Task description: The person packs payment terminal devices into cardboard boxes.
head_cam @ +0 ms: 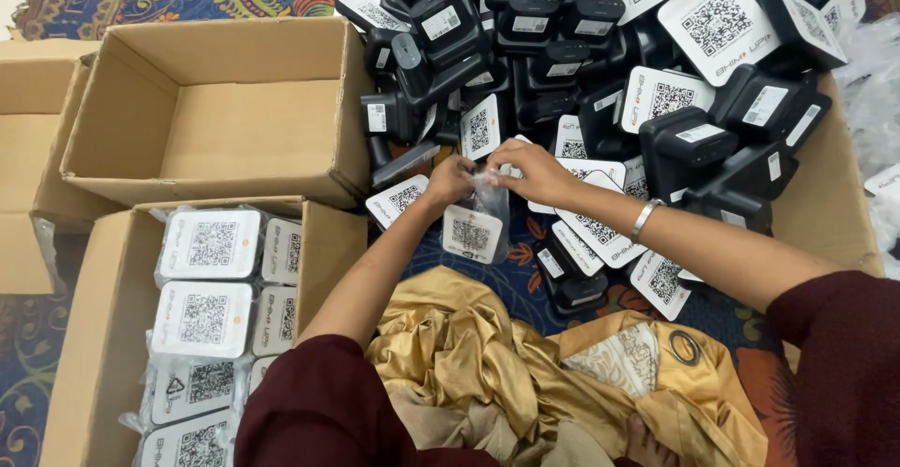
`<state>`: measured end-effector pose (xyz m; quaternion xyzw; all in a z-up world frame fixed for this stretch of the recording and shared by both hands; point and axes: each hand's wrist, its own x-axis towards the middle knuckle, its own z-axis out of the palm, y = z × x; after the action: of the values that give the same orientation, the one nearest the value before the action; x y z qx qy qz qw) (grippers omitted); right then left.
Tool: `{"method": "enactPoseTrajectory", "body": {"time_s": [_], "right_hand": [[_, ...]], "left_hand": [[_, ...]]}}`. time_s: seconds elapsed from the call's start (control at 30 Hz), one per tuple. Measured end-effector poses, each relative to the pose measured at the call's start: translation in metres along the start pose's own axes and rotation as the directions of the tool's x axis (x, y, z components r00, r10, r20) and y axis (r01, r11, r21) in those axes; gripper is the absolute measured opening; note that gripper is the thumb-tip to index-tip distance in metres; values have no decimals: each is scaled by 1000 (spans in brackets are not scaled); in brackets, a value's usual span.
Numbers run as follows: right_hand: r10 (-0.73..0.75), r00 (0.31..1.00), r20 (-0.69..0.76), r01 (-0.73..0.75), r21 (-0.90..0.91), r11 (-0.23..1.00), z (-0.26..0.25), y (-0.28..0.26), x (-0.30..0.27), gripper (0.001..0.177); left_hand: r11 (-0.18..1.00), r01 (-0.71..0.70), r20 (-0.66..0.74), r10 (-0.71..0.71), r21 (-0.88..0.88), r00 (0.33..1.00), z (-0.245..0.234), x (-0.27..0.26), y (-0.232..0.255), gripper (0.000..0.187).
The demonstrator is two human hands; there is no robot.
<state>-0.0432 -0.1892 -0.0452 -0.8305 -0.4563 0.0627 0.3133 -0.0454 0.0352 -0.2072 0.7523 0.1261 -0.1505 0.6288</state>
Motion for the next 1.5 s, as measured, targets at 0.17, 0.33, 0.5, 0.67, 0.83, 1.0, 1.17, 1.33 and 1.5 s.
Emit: {"method": "enactPoseTrajectory", "body": {"time_s": [0.17,0.33,0.5,0.67,0.83,1.0,1.17,1.33,1.5], "right_hand": [[425,888,176,-458,425,781,43,24,12,17],[564,796,217,-605,261,753,54,17,17,14],[469,881,60,-472,144,870,47,13,11,17],[549,836,15,-544,165,823,36,14,11,12],[579,815,37,-575,184,797,14,9,13,21],[726,688,11,-717,165,677,14,7,18,39],[798,465,383,-771,618,153,5,-55,27,76],[467,716,518,-657,727,200,19,-151,49,77],[181,900,398,-436,839,324,51,-195,83,66]], "left_hand": [[857,-259,25,277,446,960,-3,-26,24,40],[563,-418,60,545,712,836,-5,-113,123,33],[500,-492,397,291,712,870,9,-137,123,47],[360,-601,454,415,714,788,12,-129,96,78],[291,-567,463,356,771,812,9,-110,57,56],[604,-171,5,266,779,964,-29,-118,59,48],[880,-29,-287,-123,-474,950,-75,-155,87,40],[717,-183,-299,-37,-673,954,-93,-225,109,38],[566,-484,-502,138,-668,854,-111,-302,102,38]]}}
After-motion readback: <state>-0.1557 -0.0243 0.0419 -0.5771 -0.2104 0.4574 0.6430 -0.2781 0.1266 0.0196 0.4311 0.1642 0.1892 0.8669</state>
